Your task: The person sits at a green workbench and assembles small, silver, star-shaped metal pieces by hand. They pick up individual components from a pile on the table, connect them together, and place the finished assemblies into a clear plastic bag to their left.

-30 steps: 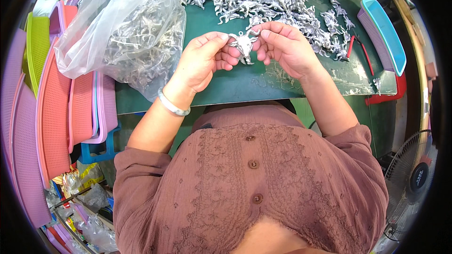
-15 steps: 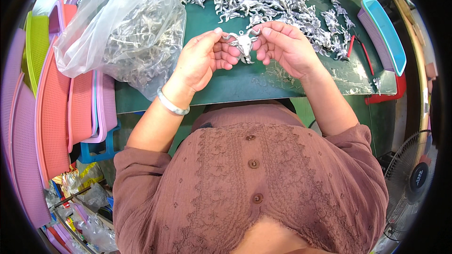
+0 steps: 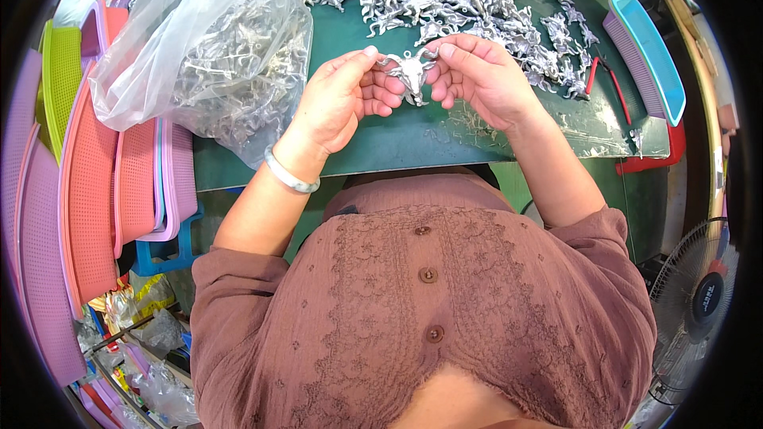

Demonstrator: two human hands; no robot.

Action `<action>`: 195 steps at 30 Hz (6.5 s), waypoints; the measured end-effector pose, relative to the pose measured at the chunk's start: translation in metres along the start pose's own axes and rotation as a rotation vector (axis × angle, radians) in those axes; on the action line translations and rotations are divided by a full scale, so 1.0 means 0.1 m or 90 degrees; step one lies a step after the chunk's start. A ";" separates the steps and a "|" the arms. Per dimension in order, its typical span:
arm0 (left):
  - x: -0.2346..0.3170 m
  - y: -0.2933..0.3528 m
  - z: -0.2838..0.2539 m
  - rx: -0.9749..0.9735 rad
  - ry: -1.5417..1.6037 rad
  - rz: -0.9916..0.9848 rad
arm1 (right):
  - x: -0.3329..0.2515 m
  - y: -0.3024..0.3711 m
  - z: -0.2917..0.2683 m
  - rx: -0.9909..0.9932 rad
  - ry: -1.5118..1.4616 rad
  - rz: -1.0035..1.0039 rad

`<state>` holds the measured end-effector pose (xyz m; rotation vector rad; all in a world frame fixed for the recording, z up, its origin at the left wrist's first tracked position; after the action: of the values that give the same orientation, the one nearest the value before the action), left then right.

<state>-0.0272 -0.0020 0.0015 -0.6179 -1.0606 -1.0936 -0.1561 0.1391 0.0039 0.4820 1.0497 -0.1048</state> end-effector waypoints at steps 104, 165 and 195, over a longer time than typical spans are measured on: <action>-0.29 0.03 0.11 -0.021 0.141 -0.029 | 0.04 0.01 -0.08 0.039 0.209 -0.136; -0.13 0.06 0.11 -0.119 0.376 0.043 | 0.04 -0.07 -0.39 0.464 1.085 -0.371; 2.18 0.26 -0.61 0.243 -1.018 0.444 | -0.07 -0.03 -0.16 0.254 1.117 -0.265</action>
<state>0.0372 -0.1311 0.1784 -1.4477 -2.0492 0.4586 -0.1732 0.1425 0.0023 0.6873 2.8870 -0.2781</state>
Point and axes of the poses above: each hand's wrist, its own y-axis away from the middle knuckle, its own z-axis out of the palm, x = y × z, the point moved 2 cm from there along -y, towards the middle knuckle, and after that the axes turned 12 degrees about z, right-handed, at the moved point
